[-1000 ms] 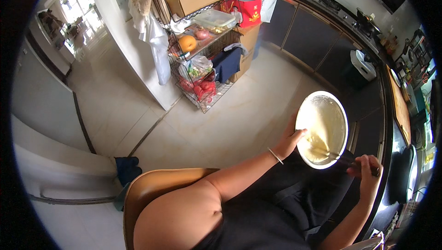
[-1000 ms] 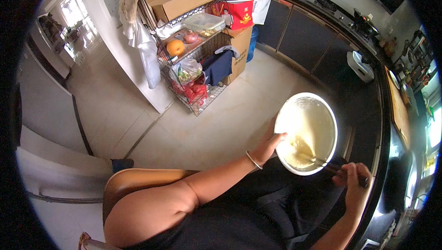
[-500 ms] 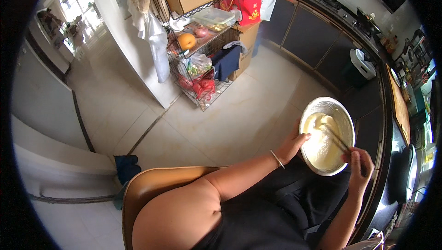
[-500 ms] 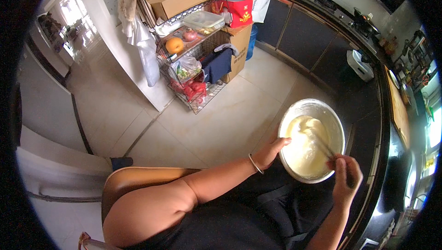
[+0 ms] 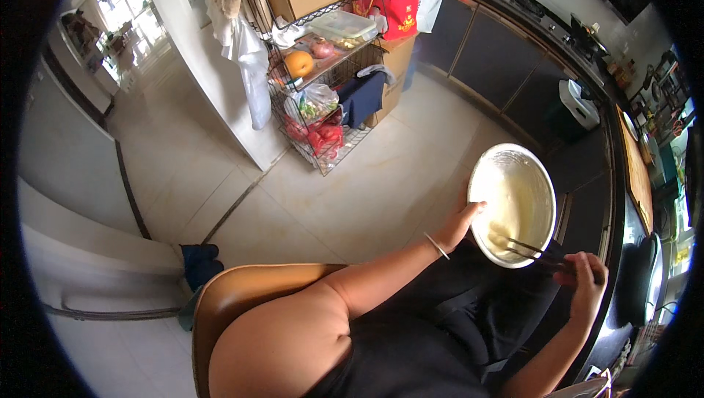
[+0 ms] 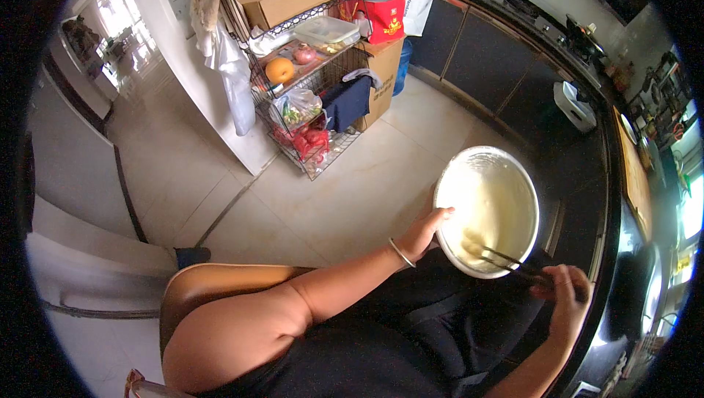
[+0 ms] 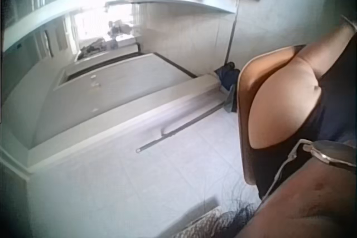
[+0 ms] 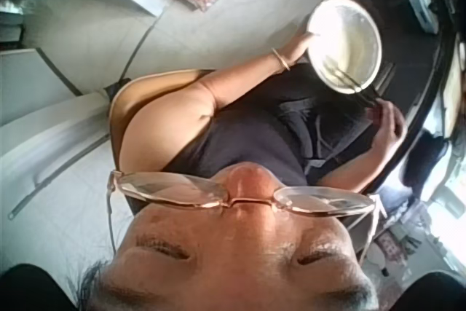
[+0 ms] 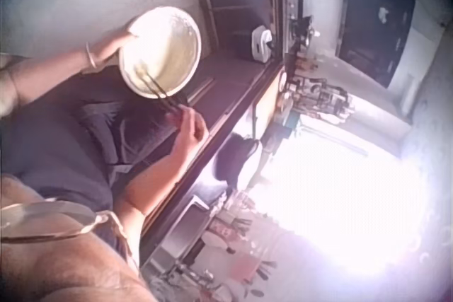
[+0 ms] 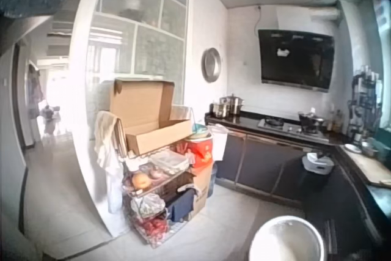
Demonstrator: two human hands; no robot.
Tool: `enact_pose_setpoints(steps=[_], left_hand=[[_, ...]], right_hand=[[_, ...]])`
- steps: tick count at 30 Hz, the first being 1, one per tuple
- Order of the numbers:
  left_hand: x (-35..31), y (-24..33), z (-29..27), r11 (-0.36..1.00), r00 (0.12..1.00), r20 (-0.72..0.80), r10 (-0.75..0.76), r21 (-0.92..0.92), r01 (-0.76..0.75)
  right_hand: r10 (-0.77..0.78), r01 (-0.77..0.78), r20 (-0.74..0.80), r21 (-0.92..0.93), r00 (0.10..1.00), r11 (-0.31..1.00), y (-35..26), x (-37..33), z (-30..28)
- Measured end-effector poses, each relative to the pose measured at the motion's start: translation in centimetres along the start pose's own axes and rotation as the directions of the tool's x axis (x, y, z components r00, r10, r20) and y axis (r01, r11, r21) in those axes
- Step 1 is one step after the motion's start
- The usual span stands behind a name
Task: The person stirs a pale yellow batter in a metal bowl using chopsticks. They then walk to the refrigerator, open it, and remove a plastic bag containing shrimp.
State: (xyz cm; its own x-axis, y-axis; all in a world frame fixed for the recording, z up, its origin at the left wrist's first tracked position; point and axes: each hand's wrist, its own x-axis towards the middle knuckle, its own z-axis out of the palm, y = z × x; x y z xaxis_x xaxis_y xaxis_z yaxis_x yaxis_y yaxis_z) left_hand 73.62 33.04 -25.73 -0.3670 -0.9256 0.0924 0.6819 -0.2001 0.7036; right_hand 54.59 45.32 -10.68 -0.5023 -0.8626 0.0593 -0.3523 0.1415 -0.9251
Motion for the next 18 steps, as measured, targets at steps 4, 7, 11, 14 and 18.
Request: enact_pose_setpoints(steps=[4, 7, 11, 14, 18], left_hand=[[-0.3, -0.8, 0.7, 0.979, 0.991, 0.136, 0.022, 0.198, -0.049], [-0.2, -1.6, 0.3, 0.998, 0.996, 0.059, -0.064, -0.01, 0.064], [0.0, 0.2, 0.2, 0.999, 1.0, 0.012, 0.021, 0.027, -0.021], [-0.2, -0.3, 1.1, 0.991, 0.994, 0.112, 0.014, 0.134, -0.029], [-0.2, -0.6, 0.3, 0.999, 1.0, 0.023, 0.002, 0.049, -0.003]], right_hand=[[-0.236, 0.235, -0.211, -0.029, 0.949, 0.971, 1.9, 0.7, 1.2], [-0.116, 0.12, -0.031, 0.203, 0.993, 0.972, 3.3, -0.4, 3.0], [0.028, -0.026, -0.046, 0.054, 0.999, 0.998, 1.7, 0.8, -1.7], [-0.271, 0.283, -0.297, -0.002, 0.916, 0.959, 2.4, 1.0, 1.2], [-0.083, 0.079, 0.021, 0.127, 0.996, 0.989, 2.2, -0.6, 2.3]])
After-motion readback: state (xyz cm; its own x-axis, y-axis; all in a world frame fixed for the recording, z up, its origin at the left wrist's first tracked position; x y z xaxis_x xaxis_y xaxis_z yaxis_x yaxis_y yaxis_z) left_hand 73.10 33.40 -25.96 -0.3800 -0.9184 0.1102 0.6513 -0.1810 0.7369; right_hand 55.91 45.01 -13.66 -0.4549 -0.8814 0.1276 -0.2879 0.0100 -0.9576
